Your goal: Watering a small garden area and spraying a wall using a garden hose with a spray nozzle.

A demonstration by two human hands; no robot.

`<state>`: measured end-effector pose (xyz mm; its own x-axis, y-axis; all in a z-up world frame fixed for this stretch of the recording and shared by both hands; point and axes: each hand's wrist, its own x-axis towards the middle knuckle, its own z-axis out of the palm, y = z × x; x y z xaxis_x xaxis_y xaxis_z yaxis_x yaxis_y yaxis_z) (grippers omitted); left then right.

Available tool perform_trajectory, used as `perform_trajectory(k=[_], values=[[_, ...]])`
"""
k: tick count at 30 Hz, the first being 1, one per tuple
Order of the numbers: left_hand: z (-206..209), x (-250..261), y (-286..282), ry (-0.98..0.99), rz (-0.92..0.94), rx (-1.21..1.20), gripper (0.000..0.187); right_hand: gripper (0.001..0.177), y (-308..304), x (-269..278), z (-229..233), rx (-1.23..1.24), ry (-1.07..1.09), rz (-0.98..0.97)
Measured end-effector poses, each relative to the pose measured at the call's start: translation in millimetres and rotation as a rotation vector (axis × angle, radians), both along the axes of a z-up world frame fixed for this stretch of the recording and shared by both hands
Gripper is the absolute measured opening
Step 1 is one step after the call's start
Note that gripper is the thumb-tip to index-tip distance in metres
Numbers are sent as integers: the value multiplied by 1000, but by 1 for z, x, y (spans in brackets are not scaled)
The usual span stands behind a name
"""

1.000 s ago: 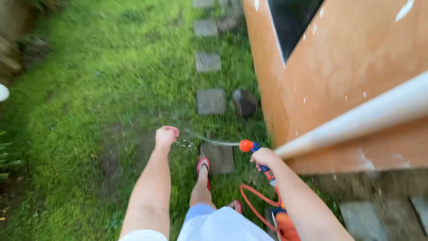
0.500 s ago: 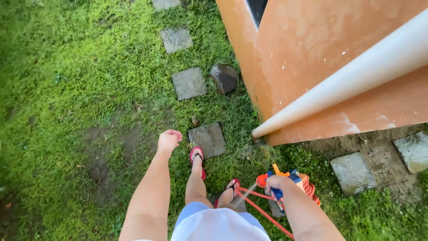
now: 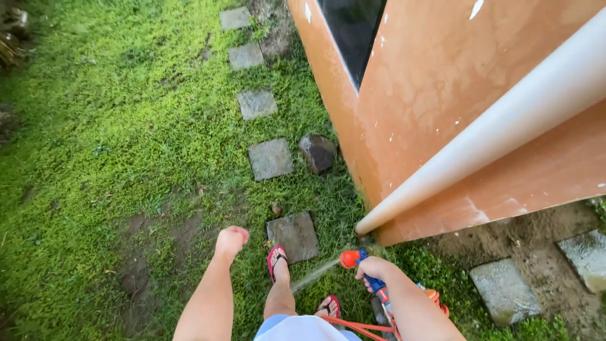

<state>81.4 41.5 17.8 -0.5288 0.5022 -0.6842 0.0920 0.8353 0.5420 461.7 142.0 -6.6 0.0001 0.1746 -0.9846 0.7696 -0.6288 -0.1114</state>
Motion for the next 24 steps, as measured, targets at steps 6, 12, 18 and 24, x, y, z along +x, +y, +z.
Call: perform_trajectory(k=[6, 12, 18, 24], values=[[-68, -15, -18, -16, 116, 157, 27, 26, 31, -16, 6, 470, 190, 6], [-46, -4, 32, 51, 25, 209, 23, 38, 37, -61, 92, 891, 38, -22], [-15, 10, 100, 105, -16, 366, 26, 36, 40, -84, 95, 958, 151, -31], [93, 41, 136, 116, 90, 501, 27, 36, 28, -105, 116, 1065, 181, 4]])
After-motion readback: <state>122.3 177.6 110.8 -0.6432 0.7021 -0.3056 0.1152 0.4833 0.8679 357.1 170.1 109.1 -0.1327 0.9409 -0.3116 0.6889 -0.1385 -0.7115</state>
